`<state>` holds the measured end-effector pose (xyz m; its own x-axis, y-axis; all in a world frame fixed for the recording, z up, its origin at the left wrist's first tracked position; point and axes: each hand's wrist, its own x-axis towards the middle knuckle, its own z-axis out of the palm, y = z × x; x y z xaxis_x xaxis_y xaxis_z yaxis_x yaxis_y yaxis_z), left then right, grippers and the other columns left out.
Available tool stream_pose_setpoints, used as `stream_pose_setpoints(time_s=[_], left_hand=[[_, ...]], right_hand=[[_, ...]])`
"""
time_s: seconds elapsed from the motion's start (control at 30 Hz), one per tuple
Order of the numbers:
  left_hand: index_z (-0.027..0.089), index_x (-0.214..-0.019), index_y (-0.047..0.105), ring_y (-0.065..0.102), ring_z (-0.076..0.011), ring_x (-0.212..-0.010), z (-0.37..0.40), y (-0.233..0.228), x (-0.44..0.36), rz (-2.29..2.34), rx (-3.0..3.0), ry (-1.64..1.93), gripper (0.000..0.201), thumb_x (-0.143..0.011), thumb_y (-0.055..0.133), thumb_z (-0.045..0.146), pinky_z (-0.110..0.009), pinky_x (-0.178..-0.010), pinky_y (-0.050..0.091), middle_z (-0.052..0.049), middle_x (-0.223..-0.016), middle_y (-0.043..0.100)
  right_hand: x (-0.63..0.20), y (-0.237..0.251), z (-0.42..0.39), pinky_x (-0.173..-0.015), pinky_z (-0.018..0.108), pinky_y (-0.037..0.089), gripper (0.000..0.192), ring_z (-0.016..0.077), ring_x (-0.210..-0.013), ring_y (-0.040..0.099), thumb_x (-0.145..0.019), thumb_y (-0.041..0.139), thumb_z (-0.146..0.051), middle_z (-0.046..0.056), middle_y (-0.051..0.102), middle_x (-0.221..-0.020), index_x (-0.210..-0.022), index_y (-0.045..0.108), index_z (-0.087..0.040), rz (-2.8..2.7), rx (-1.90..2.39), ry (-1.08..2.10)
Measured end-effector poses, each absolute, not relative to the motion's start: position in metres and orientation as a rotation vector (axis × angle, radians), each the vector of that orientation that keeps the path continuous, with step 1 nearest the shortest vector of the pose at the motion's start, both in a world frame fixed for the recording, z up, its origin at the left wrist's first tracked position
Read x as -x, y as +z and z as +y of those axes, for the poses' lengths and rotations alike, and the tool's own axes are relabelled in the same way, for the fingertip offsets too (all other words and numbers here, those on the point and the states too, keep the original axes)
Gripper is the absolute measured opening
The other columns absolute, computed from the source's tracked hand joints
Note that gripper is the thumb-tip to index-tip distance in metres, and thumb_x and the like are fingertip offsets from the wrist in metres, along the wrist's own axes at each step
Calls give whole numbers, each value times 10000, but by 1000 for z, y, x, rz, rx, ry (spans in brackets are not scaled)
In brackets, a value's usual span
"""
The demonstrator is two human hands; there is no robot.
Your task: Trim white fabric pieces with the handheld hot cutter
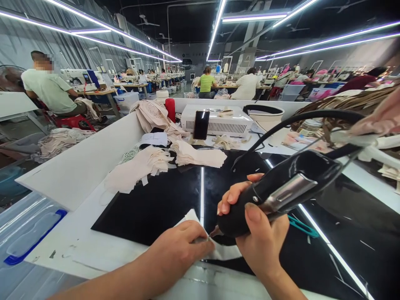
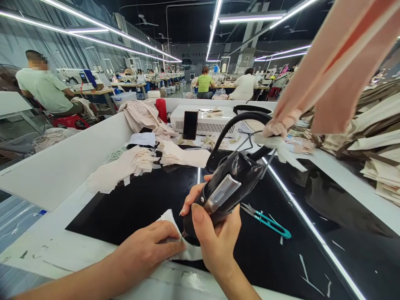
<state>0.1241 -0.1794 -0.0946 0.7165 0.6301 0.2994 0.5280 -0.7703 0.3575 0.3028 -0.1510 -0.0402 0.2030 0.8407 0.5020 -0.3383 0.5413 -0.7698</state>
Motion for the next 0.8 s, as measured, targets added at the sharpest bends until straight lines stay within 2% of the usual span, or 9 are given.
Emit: stream_pose_setpoints(time_s=[0.23,0.47,0.67,0.8], left_hand=[[235,-1223,637,637,-184,-961,-179,-95,-123,895,-2679,584,296,-995,619,47,-252,-810,532,-30,-1104,646],[244,-1257,639,641,-186,-966,-178,-94,-123,896,-2662,571,312,-1006,619,62,-259,-812,532,-30,-1108,650],[244,-1268,645,642,-189,-974,-178,-93,-122,907,-2666,560,274,-1033,613,108,-263,-807,530,-35,-1113,653],[232,-1237,657,641,-189,-991,-179,-93,-122,896,-2650,572,253,-1030,608,95,-261,-825,536,-41,-1124,651]], right_hand=[[-308,-33,-155,-523,307,556,355,155,-576,620,-880,781,-425,-39,641,-769,-1146,595,-281,-1030,563,890],[-311,-38,-157,-556,307,559,354,153,-606,634,-895,781,-425,-34,656,-798,-1173,609,-289,-1063,539,909],[-311,-38,-158,-578,302,569,292,141,-617,641,-936,750,-397,-39,661,-807,-1175,613,-299,-1077,556,914],[-316,-35,-161,-545,287,562,341,143,-600,634,-894,788,-419,-42,654,-783,-1160,615,-292,-1056,543,922]])
